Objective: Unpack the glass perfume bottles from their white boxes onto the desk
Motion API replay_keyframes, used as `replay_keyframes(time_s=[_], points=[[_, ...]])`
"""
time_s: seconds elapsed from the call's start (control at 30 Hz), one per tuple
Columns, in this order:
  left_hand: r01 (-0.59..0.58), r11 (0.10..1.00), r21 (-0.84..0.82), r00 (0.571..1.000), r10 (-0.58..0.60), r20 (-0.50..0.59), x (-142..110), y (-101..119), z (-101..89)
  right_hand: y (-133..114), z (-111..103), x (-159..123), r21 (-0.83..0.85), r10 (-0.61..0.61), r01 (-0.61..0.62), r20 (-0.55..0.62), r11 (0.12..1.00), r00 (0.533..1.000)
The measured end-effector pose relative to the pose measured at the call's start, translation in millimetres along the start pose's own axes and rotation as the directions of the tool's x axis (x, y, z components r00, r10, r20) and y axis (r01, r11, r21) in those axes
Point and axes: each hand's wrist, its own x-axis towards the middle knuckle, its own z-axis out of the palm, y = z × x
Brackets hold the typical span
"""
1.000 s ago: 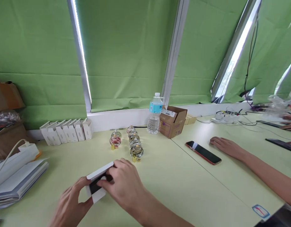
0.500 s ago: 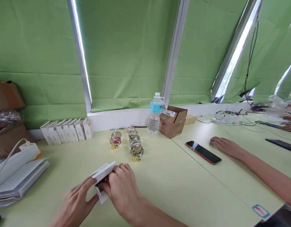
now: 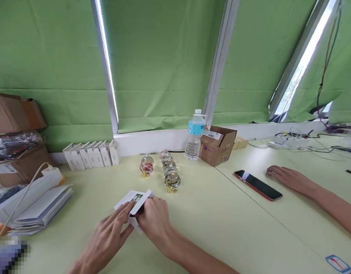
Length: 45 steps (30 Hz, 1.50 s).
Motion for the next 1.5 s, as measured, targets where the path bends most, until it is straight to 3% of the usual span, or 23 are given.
replay_keyframes(time_s=[0.3, 0.93, 1.23, 1.5], points=[[-0.039, 0.998, 0.047, 0.999, 0.04, -0.009, -0.2, -0.7, 1.4, 4.0, 12.2, 6.7, 0.032, -0.031, 0.033, -0.067, 0.999, 0.997], [-0.038, 0.997, 0.063, 0.999, 0.036, 0.036, 0.9, -4.1, -0.1, 0.6, 14.4, 7.8, 0.133, -0.142, 0.165, -0.168, 0.977, 0.975], [0.098, 0.993, 0.06, 0.995, -0.096, -0.032, 2.2, -15.1, -3.4, -1.6, 1.0, 8.3, 0.124, -0.116, 0.151, -0.255, 0.981, 0.96], [0.265, 0.964, -0.009, 0.963, -0.264, 0.055, -4.5, -23.0, 1.1, 0.0, -23.5, 2.9, 0.134, -0.083, 0.129, -0.303, 0.983, 0.949]])
